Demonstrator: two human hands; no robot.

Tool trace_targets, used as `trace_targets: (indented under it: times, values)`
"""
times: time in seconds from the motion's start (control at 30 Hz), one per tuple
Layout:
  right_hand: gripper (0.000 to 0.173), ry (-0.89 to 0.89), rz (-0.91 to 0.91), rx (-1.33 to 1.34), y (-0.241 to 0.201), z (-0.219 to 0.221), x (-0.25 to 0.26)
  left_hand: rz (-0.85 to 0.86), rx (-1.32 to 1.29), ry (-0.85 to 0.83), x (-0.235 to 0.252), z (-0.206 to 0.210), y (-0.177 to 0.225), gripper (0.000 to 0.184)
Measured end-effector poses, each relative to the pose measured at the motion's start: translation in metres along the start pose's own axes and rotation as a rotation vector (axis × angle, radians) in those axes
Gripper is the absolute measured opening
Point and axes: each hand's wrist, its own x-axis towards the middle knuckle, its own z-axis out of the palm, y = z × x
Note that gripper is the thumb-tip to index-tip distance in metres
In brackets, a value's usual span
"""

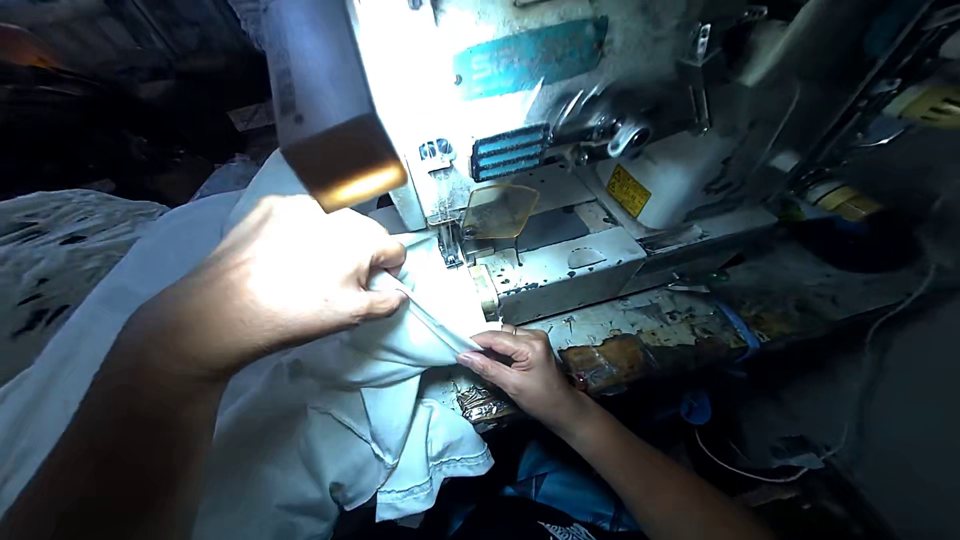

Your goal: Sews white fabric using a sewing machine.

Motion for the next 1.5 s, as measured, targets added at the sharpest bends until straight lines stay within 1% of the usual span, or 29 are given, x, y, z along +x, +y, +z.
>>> trace_targets:
  times: [0.07, 0.2, 0.27, 0.33, 0.4, 0.5, 0.57, 0.67, 0.77, 0.87, 0.93, 1.0, 1.03, 1.07, 1.13, 1.17, 1.2, 1.3, 1.43, 1.5]
  values:
    - [0.019, -0.004, 0.012, 0.003, 0.002, 0.002, -0.003, -0.026, -0.014, -0.084, 0.002, 0.002, 0.0, 0.036]
    - [0.019, -0.004, 0.007, 0.013, -0.001, -0.001, 0.002, -0.049, -0.044, -0.018, 0.002, 0.001, -0.006, 0.035]
    - [0.019, 0.001, -0.005, 0.008, -0.005, 0.001, -0.004, 0.009, 0.005, 0.012, 0.001, 0.0, -0.003, 0.035]
    - [0.02, 0.0, 0.003, 0.0, -0.004, 0.002, -0.011, 0.039, 0.011, 0.008, 0.001, 0.002, -0.001, 0.034]
    - [0.021, -0.007, 0.01, -0.009, -0.001, 0.001, -0.007, 0.035, -0.014, 0.002, 0.003, 0.005, -0.005, 0.032]
    - [0.021, -0.003, 0.021, 0.001, 0.0, -0.002, 0.002, -0.019, -0.049, 0.033, 0.004, 0.003, -0.008, 0.03]
    - [0.02, 0.012, 0.014, 0.022, -0.003, 0.001, -0.002, -0.007, -0.036, 0.069, 0.002, 0.001, -0.006, 0.031]
    - [0.02, 0.021, 0.005, 0.021, 0.0, 0.004, -0.008, 0.022, -0.02, 0.053, 0.001, 0.001, -0.005, 0.031]
    - [0.022, 0.026, 0.02, -0.005, 0.005, 0.001, 0.002, 0.009, -0.017, 0.05, 0.004, 0.002, -0.009, 0.03]
    - [0.021, 0.041, 0.033, 0.034, -0.001, 0.003, 0.005, -0.015, -0.006, 0.072, 0.003, -0.001, -0.011, 0.032]
    - [0.02, 0.045, 0.048, 0.051, -0.002, 0.004, 0.003, 0.009, 0.015, 0.088, -0.002, 0.0, -0.006, 0.035]
    - [0.02, 0.04, 0.057, 0.053, -0.002, 0.002, 0.002, 0.079, 0.017, 0.187, -0.012, 0.014, 0.008, 0.038]
    - [0.02, 0.038, 0.06, 0.059, -0.003, 0.002, 0.0, 0.099, -0.012, 0.248, -0.017, 0.029, 0.018, 0.042]
    - [0.021, 0.038, 0.06, 0.064, -0.005, 0.003, -0.001, 0.109, -0.057, 0.287, -0.023, 0.048, 0.029, 0.04]
    - [0.021, 0.037, 0.052, 0.076, -0.011, 0.003, -0.004, 0.097, -0.12, 0.296, -0.034, 0.086, 0.046, 0.027]
    - [0.02, 0.039, 0.046, 0.082, -0.014, 0.003, -0.006, 0.076, -0.147, 0.32, -0.038, 0.1, 0.05, 0.022]
    - [0.02, 0.039, 0.04, 0.085, -0.017, 0.002, -0.008, 0.048, -0.163, 0.344, -0.04, 0.106, 0.052, 0.022]
    - [0.019, 0.028, 0.025, 0.078, -0.02, 0.001, -0.006, 0.002, -0.154, 0.345, -0.041, 0.103, 0.052, 0.021]
    - [0.02, 0.059, -0.011, 0.022, -0.012, 0.005, 0.01, 0.016, -0.148, 0.329, -0.025, 0.098, 0.037, 0.019]
    - [0.021, 0.054, -0.003, 0.011, -0.008, 0.007, 0.018, -0.006, -0.147, 0.337, -0.018, 0.099, 0.033, 0.017]
